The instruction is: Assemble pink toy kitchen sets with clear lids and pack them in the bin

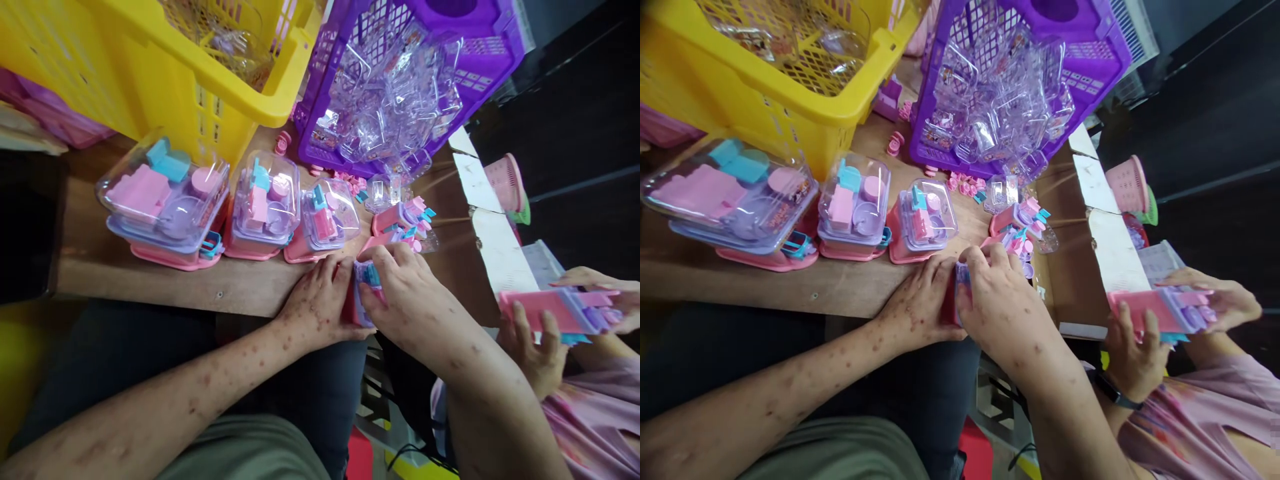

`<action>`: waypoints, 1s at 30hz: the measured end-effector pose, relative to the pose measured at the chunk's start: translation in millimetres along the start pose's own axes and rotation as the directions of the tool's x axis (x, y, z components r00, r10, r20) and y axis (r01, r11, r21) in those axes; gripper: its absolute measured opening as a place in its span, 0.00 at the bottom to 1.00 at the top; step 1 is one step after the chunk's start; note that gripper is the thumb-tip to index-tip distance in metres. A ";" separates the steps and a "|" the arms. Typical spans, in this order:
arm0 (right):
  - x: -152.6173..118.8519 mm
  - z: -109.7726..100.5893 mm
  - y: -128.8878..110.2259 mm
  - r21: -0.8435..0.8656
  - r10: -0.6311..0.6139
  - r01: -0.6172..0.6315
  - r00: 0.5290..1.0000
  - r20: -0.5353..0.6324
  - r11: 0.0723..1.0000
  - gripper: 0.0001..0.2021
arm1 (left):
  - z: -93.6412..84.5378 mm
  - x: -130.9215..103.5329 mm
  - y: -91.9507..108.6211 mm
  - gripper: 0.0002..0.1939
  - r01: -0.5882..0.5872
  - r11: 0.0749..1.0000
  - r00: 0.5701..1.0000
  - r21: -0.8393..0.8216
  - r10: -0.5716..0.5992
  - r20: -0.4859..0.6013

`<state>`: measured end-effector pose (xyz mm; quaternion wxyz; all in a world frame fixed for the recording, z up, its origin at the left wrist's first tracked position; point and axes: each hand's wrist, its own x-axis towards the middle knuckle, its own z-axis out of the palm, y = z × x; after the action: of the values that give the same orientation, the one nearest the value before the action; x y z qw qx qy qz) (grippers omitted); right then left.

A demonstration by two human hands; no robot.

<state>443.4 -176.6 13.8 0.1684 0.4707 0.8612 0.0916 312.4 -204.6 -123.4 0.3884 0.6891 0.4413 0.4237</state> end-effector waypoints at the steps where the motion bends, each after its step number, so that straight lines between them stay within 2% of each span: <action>1: -0.2 0.5 -1.4 -0.004 -0.002 0.002 1.000 -0.009 1.000 0.17 | 0.3 0.1 -0.5 0.61 -0.002 1.000 1.000 -0.005 0.002 0.000; 6: -0.2 0.4 -13.1 -0.054 0.033 -0.038 0.995 -0.096 0.998 0.13 | 0.4 -1.1 -2.4 0.58 -0.020 1.000 1.000 0.002 0.020 -0.001; 9: 1.2 -1.4 -14.0 -0.025 0.059 -0.061 0.995 -0.077 0.998 0.13 | 0.2 -1.4 -3.5 0.58 -0.033 0.999 0.999 0.015 0.033 -0.011; 13: 2.5 -1.3 1.0 0.106 0.035 -0.036 0.999 0.008 0.994 0.16 | 4.3 -0.9 -6.6 0.59 -0.045 0.997 0.999 0.063 0.045 0.004; 15: 1.4 1.7 9.0 0.208 0.006 -0.011 1.000 0.024 0.978 0.17 | 8.2 -1.3 -8.2 0.61 -0.060 0.995 0.998 0.085 0.062 -0.021; 17: -0.7 6.5 12.7 0.258 0.010 -0.005 1.000 -0.018 0.966 0.18 | 11.8 -2.0 -9.2 0.62 -0.081 0.992 0.994 0.098 0.087 -0.063; 20: -3.2 14.6 10.9 0.216 0.045 -0.026 0.995 -0.083 0.976 0.19 | 14.5 -2.7 -9.7 0.62 -0.099 0.988 0.990 0.115 0.109 -0.085; 23: -2.9 18.2 9.9 0.216 0.053 -0.035 0.995 -0.081 0.976 0.21 | 14.3 -2.5 -10.6 0.64 -0.098 0.988 0.990 0.120 0.108 -0.085; 28: -1.5 6.7 23.4 0.324 -0.019 0.033 0.999 -0.045 0.946 0.24 | 14.0 -1.6 -14.9 0.65 -0.089 0.993 0.994 0.083 0.094 -0.062; 30: -2.3 1.9 27.5 0.394 -0.008 0.039 0.997 -0.080 0.918 0.25 | 14.7 -1.4 -16.2 0.65 -0.095 0.992 0.994 0.082 0.099 -0.055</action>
<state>466.7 -163.7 21.2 0.0380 0.4809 0.8733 -0.0678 321.2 -203.2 -143.4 0.3263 0.7119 0.4351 0.4443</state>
